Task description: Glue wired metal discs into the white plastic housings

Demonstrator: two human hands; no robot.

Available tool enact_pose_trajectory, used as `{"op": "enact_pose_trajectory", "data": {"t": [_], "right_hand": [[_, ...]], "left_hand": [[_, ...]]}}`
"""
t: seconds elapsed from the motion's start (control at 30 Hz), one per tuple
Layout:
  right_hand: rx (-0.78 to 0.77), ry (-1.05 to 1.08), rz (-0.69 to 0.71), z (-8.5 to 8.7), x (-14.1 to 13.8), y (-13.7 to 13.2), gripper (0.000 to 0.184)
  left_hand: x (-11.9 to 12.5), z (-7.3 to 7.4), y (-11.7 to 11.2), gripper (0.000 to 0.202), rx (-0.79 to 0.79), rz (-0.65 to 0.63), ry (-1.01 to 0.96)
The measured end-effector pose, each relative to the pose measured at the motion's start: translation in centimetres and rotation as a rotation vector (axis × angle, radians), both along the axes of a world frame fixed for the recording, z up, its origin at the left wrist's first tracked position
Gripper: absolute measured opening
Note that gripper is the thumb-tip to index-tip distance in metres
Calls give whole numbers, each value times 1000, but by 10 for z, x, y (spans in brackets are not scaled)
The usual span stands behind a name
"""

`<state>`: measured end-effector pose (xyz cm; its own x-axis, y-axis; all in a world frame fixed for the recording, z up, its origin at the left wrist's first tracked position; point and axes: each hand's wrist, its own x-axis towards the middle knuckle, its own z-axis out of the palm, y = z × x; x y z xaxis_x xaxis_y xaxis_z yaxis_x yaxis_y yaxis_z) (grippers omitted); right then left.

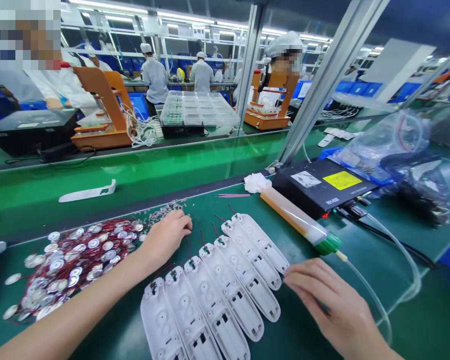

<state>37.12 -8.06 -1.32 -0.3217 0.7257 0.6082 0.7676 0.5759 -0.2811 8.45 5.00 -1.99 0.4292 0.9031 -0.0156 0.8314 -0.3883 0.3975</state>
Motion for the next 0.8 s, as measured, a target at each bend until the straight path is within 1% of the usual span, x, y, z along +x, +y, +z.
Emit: {"op": "enact_pose_trajectory", "data": {"t": [0.07,0.13,0.27,0.37,0.47,0.6,0.7,0.8], "right_hand": [[0,-16,12,-7,1,-1,25],[1,-57,12,-12,2,-1,30],[14,-80,1,-22,8,1,33],[23,-69,-13,-28,11,3,33],[43,-101,5,-28,8,5,32],[98,-129,13,-25,5,5,29],[132,-158,24,-28,9,3,28],[119,-178,36,-27,12,0,29]], "left_hand": [[-1,-1,2,18,5,12,-30],[-2,2,5,19,6,37,-78],[-3,13,12,21,-32,134,-207],[-4,21,14,30,-99,213,-316],[-3,27,12,39,-173,251,-406],[2,33,6,36,-238,269,-482],[6,37,0,35,-261,288,-507],[10,40,-7,34,-327,314,-567]]}}
